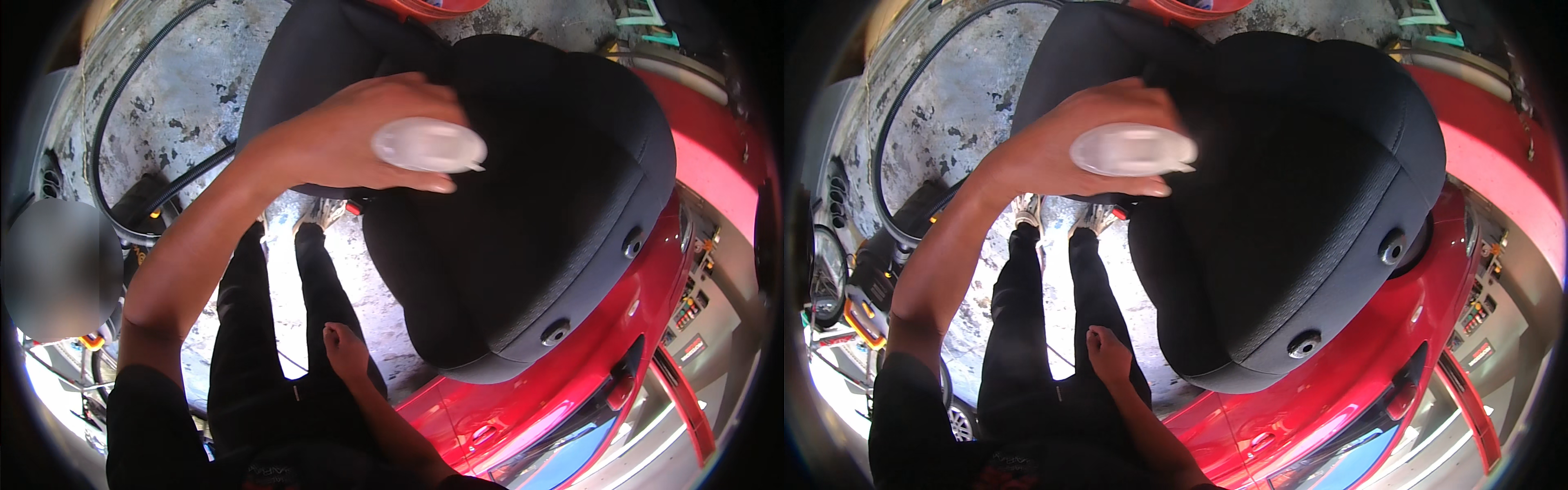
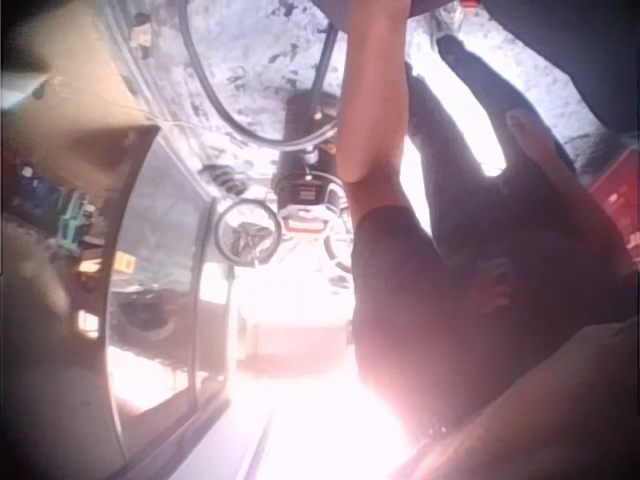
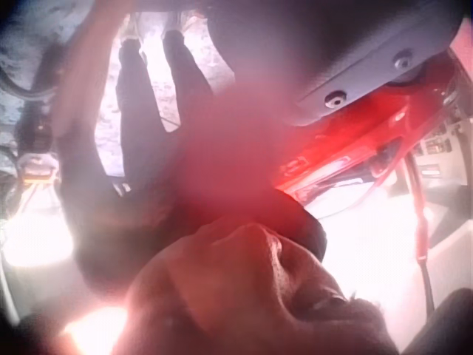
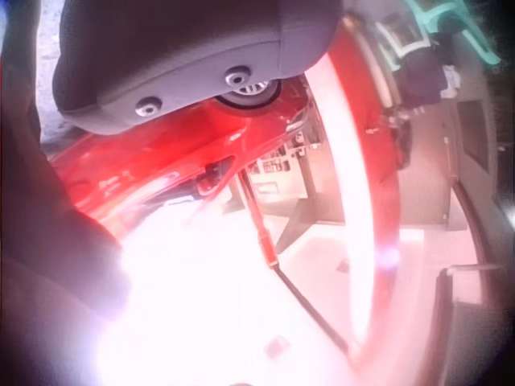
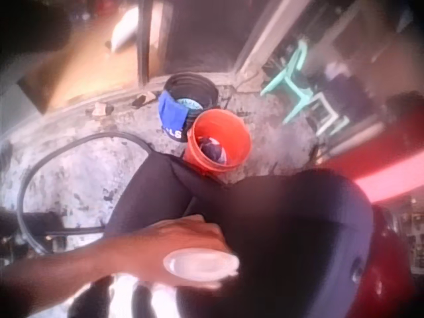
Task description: The person sprays a cleaning solution onto a black car seat and wipes it with a cloth. They rotate the seat to access different sides and continue spraying and wiping the surface.
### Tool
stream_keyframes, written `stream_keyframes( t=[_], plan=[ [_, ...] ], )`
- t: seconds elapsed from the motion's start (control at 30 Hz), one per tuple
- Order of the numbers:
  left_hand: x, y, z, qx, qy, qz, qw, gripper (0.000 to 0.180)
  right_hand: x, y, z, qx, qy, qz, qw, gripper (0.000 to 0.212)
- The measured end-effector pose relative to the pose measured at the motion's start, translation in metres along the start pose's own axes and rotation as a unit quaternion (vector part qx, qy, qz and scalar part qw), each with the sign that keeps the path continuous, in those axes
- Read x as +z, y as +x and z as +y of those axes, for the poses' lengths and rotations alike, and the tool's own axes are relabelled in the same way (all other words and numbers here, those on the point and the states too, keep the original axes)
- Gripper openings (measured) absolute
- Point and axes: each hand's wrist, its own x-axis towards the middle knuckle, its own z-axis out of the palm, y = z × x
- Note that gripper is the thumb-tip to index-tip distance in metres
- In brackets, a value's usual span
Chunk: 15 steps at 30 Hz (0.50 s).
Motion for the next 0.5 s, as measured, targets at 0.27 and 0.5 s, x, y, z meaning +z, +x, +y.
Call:
stream_keyframes(
  t=[0.27, 0.5],
  plan=[
    [0.019, 0.058, -0.041, -0.21, 0.101, 0.107, 0.967, 0.06, -0.007, 0.006, 0.0, 0.009, 0.015, -0.015, 1.0, 0.021],
    [0.01, 0.058, -0.066, -0.169, -0.174, 0.089, 0.966, 0.056, -0.015, 0.015, 0.007, 0.006, -0.002, -0.023, 1.0, 0.021]
  ],
)
